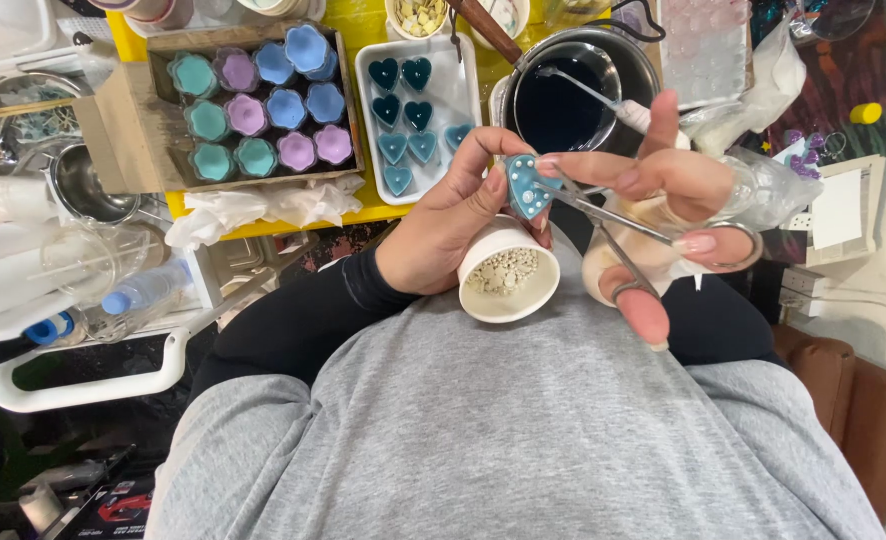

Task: Decorating small wax heart shapes with seeds or dried flower bits using forceps.

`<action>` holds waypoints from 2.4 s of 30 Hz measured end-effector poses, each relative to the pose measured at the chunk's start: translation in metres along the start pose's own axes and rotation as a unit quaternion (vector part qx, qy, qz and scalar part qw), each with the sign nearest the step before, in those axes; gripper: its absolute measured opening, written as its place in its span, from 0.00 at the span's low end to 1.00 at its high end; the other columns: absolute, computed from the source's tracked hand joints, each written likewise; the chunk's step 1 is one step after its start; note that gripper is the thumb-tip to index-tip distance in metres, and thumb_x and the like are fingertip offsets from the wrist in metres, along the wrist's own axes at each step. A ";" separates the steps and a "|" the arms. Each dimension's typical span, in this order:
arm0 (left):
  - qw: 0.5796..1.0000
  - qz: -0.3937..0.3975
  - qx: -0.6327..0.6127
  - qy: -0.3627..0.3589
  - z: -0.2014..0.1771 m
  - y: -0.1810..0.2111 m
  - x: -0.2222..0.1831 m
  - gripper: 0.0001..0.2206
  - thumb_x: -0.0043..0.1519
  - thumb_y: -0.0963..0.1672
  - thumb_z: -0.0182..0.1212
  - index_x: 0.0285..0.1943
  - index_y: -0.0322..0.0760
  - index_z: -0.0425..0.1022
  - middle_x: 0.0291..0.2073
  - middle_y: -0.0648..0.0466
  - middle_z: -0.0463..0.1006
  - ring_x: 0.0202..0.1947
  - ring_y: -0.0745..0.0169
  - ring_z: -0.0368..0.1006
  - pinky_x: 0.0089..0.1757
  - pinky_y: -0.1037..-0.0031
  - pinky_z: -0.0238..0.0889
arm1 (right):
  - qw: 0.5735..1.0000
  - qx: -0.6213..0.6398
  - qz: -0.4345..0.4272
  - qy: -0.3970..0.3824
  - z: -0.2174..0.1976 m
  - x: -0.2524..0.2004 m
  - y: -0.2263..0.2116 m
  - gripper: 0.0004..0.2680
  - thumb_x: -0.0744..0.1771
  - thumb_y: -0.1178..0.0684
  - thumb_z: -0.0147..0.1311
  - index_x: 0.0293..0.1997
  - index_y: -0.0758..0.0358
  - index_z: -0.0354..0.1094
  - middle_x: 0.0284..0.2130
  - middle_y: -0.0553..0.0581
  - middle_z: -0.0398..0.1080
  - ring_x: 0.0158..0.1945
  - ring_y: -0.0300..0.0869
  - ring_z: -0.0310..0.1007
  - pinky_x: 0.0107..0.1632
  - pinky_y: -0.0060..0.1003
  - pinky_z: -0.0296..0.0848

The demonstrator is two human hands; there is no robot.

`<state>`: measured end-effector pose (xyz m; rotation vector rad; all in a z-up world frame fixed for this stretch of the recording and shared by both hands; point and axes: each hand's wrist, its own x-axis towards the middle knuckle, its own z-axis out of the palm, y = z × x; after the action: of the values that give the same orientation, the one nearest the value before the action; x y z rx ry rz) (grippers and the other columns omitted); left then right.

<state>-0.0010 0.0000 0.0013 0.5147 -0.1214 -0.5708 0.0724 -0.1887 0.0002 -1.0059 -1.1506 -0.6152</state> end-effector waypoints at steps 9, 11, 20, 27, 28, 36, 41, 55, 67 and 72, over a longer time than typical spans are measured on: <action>1.000 0.005 0.010 0.000 0.001 0.000 0.001 0.14 0.77 0.50 0.48 0.66 0.46 0.56 0.46 0.48 0.75 0.46 0.57 0.77 0.46 0.70 0.75 | 0.999 -0.024 -0.042 -0.001 0.005 -0.005 0.014 0.25 0.69 0.27 0.43 0.61 0.58 0.48 0.42 0.70 0.60 0.36 0.59 0.79 0.74 0.59 0.38; 1.000 0.006 0.008 0.002 0.002 0.000 0.001 0.14 0.77 0.50 0.48 0.66 0.45 0.56 0.45 0.48 0.75 0.46 0.57 0.77 0.46 0.70 0.75 | 0.999 -0.032 -0.026 0.002 0.006 -0.008 0.010 0.25 0.69 0.27 0.43 0.61 0.57 0.49 0.43 0.68 0.61 0.38 0.58 0.79 0.74 0.59 0.39; 1.000 0.023 -0.012 -0.004 -0.007 -0.002 0.001 0.13 0.78 0.50 0.48 0.65 0.45 0.58 0.45 0.48 0.75 0.47 0.56 0.76 0.49 0.68 0.73 | 0.993 0.064 0.030 0.100 -0.004 0.005 -0.009 0.24 0.68 0.31 0.49 0.63 0.55 0.52 0.50 0.69 0.64 0.59 0.62 0.69 0.55 0.58 0.74; 0.999 0.042 -0.023 -0.008 -0.009 -0.007 0.002 0.12 0.78 0.49 0.48 0.67 0.48 0.60 0.48 0.50 0.75 0.48 0.58 0.76 0.51 0.68 0.72 | 0.990 0.124 0.061 -0.018 -0.016 0.011 -0.013 0.25 0.68 0.31 0.50 0.65 0.56 0.51 0.53 0.74 0.64 0.59 0.63 0.66 0.50 0.56 0.79; 0.999 0.043 -0.023 -0.008 -0.010 -0.009 0.002 0.12 0.78 0.49 0.48 0.67 0.48 0.60 0.48 0.50 0.75 0.48 0.58 0.76 0.51 0.68 0.72 | 0.990 0.124 0.061 -0.018 -0.010 0.007 -0.009 0.25 0.68 0.31 0.50 0.65 0.56 0.51 0.53 0.74 0.64 0.59 0.63 0.66 0.50 0.56 0.79; 0.998 0.042 -0.048 0.025 -0.004 -0.015 0.003 0.13 0.79 0.48 0.45 0.70 0.48 0.61 0.49 0.49 0.75 0.47 0.56 0.76 0.48 0.69 0.74 | 0.999 -0.001 -0.034 0.024 0.003 0.005 0.013 0.25 0.70 0.27 0.44 0.59 0.62 0.54 0.45 0.65 0.63 0.40 0.56 0.80 0.72 0.56 0.54; 0.996 0.068 -0.039 0.037 -0.008 -0.018 -0.004 0.11 0.80 0.49 0.44 0.68 0.48 0.61 0.48 0.48 0.75 0.48 0.55 0.76 0.49 0.69 0.74 | 0.976 -0.097 0.084 0.175 -0.017 -0.012 -0.021 0.16 0.68 0.36 0.52 0.48 0.58 0.62 0.32 0.53 0.65 0.30 0.42 0.74 0.62 0.50 0.71; 0.974 0.121 -0.079 0.177 -0.032 -0.012 -0.056 0.11 0.77 0.48 0.47 0.67 0.50 0.61 0.47 0.49 0.74 0.46 0.52 0.75 0.46 0.67 0.74 | 0.737 0.158 0.656 -0.043 -0.058 -0.032 -0.050 0.10 0.65 0.51 0.58 0.50 0.54 0.73 0.41 0.50 0.80 0.44 0.42 0.84 0.46 0.42 0.84; 0.956 0.164 -0.029 0.242 -0.057 0.084 -0.121 0.12 0.75 0.47 0.47 0.67 0.53 0.61 0.45 0.51 0.70 0.46 0.54 0.73 0.47 0.66 0.74 | 0.859 -0.234 0.185 -0.417 0.077 -0.039 0.003 0.06 0.64 0.54 0.64 0.43 0.54 0.80 0.29 0.50 0.76 0.30 0.43 0.73 0.35 0.37 0.72; 0.966 0.135 -0.027 0.219 -0.083 0.093 -0.128 0.12 0.77 0.47 0.48 0.68 0.50 0.61 0.45 0.51 0.70 0.44 0.58 0.71 0.49 0.67 0.73 | 0.813 -0.267 0.256 -0.450 0.099 -0.081 0.019 0.08 0.65 0.52 0.59 0.47 0.54 0.78 0.35 0.50 0.75 0.38 0.44 0.75 0.45 0.38 0.73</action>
<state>-0.0427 0.1726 -0.0201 0.5495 0.2430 -0.1838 0.0170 -0.0989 -0.0750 -2.1529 -1.4379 0.0438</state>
